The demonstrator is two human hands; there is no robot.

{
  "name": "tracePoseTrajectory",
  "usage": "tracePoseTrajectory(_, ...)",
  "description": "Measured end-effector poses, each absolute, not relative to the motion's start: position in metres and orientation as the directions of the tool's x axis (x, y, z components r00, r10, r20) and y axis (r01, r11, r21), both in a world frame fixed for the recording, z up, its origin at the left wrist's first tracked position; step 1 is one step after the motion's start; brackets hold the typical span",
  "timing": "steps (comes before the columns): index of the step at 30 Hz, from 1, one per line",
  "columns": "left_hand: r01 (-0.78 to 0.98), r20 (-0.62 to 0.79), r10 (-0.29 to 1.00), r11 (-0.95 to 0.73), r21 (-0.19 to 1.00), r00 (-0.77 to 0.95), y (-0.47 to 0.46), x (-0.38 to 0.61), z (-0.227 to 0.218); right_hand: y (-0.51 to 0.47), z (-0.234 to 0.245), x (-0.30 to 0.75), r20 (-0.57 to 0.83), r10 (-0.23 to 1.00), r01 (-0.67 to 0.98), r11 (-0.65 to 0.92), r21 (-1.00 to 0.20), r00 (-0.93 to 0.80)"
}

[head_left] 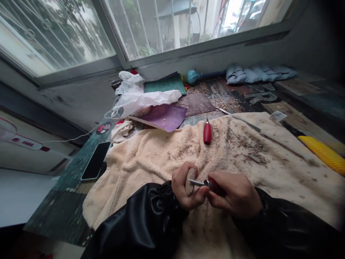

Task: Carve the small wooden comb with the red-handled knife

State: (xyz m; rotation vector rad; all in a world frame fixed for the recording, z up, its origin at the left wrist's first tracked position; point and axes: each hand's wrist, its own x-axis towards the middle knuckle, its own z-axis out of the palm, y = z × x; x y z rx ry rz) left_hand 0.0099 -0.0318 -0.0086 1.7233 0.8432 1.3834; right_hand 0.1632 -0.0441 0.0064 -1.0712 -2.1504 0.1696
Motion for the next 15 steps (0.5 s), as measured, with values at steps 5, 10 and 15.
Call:
tracePoseTrajectory(5, 0.054, 0.431, 0.875, -0.452, 0.891, 0.220, -0.0310, 0.0081, -0.0088, -0.0460, 0.0075, 0.1653, 0.530, 0.752, 0.660, 0.631, -0.409, -0.391)
tracePoseTrajectory(10, 0.137, 0.443, 0.876, -0.470, 0.872, 0.190, -0.0342, 0.0096, -0.0073, -0.0454, 0.0117, 0.1658, 0.540, 0.764, 0.676, 0.607, -0.417, -0.354)
tracePoseTrajectory(15, 0.053, 0.448, 0.865, -0.470, 0.881, 0.226, -0.0311, 0.0094, -0.0072, -0.0440, 0.0101, 0.1651, 0.506, 0.760, 0.643, 0.633, -0.431, -0.409)
